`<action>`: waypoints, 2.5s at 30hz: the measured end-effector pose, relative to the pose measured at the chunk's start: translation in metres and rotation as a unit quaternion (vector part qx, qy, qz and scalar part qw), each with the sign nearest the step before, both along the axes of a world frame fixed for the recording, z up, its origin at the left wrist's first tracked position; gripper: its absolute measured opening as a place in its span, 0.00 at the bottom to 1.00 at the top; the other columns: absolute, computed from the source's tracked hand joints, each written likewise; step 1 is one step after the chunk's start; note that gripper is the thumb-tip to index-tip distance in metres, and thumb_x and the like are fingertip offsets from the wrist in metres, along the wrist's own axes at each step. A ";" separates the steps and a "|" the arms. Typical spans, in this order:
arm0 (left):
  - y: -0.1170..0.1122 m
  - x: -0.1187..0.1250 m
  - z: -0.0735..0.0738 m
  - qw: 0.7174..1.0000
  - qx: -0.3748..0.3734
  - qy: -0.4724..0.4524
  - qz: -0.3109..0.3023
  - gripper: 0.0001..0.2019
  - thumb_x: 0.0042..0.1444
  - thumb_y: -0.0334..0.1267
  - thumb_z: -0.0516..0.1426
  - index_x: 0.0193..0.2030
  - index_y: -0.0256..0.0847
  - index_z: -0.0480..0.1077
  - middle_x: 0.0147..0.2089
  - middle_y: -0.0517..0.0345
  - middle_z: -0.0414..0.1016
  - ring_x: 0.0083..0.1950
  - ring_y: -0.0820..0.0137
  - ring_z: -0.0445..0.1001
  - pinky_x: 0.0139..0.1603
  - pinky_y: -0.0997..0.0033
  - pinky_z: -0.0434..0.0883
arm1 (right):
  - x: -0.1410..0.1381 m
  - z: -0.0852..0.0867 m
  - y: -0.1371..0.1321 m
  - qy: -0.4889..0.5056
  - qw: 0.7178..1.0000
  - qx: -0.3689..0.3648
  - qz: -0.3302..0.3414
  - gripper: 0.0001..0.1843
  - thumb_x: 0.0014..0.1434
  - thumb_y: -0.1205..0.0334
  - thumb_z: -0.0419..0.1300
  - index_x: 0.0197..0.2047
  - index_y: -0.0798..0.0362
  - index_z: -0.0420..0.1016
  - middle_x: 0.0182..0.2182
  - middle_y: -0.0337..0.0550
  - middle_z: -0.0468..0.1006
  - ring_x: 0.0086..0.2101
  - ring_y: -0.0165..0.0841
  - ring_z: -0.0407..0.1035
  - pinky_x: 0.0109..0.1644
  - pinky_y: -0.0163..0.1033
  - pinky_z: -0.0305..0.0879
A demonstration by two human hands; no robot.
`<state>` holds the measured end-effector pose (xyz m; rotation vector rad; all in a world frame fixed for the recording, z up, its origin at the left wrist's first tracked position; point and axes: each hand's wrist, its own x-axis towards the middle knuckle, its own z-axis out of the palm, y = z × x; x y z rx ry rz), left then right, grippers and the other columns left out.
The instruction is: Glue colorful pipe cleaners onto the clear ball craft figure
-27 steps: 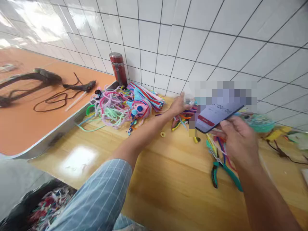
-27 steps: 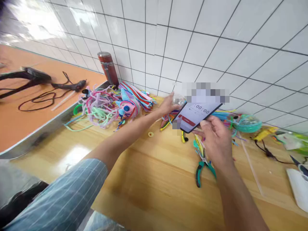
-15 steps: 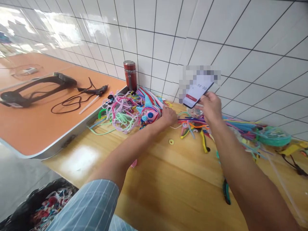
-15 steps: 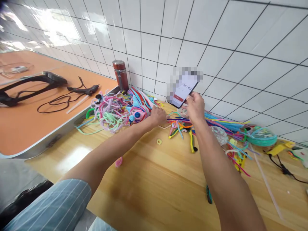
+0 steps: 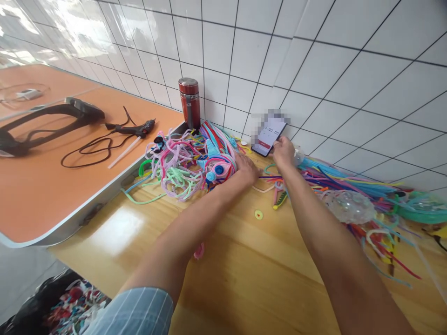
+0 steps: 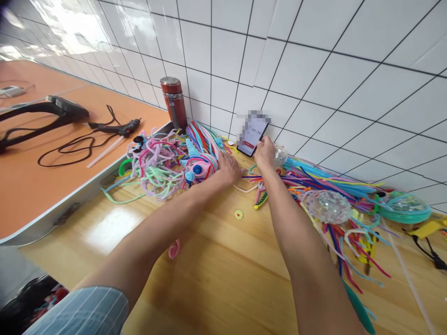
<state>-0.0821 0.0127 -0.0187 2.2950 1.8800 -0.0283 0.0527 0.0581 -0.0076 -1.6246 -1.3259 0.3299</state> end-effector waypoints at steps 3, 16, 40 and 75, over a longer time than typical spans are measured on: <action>0.002 0.001 0.002 1.000 -0.009 0.001 0.018 0.43 0.70 0.60 0.58 0.80 0.28 0.65 0.82 0.30 0.65 0.88 0.35 0.52 0.90 0.35 0.34 | -0.004 -0.005 0.008 -0.031 0.999 -0.010 -0.011 0.13 0.69 0.61 0.53 0.49 0.50 0.78 0.43 0.51 0.84 0.52 0.47 0.75 0.61 0.54 0.71; -0.002 -0.002 0.012 0.999 -0.002 -0.025 0.038 0.45 0.69 0.60 0.56 0.79 0.20 0.64 0.81 0.24 0.65 0.86 0.37 0.56 0.89 0.42 0.37 | -0.024 -0.017 0.018 -0.052 0.995 -0.043 -0.069 0.12 0.66 0.66 0.51 0.44 0.51 0.76 0.45 0.56 0.84 0.50 0.50 0.76 0.62 0.56 0.69; 0.029 0.012 0.018 0.976 0.141 -0.112 0.122 0.38 0.66 0.59 0.64 0.68 0.26 0.72 0.68 0.29 0.79 0.71 0.41 0.73 0.74 0.46 0.64 | 0.013 0.049 -0.148 0.073 0.989 0.077 0.103 0.20 0.69 0.48 0.65 0.61 0.43 0.77 0.62 0.50 0.81 0.63 0.45 0.76 0.69 0.59 0.75; 0.029 0.019 0.014 0.962 0.193 -0.137 0.137 0.51 0.67 0.66 0.64 0.79 0.24 0.56 0.72 0.23 0.73 0.73 0.42 0.72 0.77 0.45 0.65 | 0.069 0.027 -0.354 -0.028 0.995 -0.043 0.090 0.21 0.69 0.44 0.65 0.63 0.34 0.79 0.64 0.47 0.82 0.63 0.52 0.78 0.66 0.66 0.78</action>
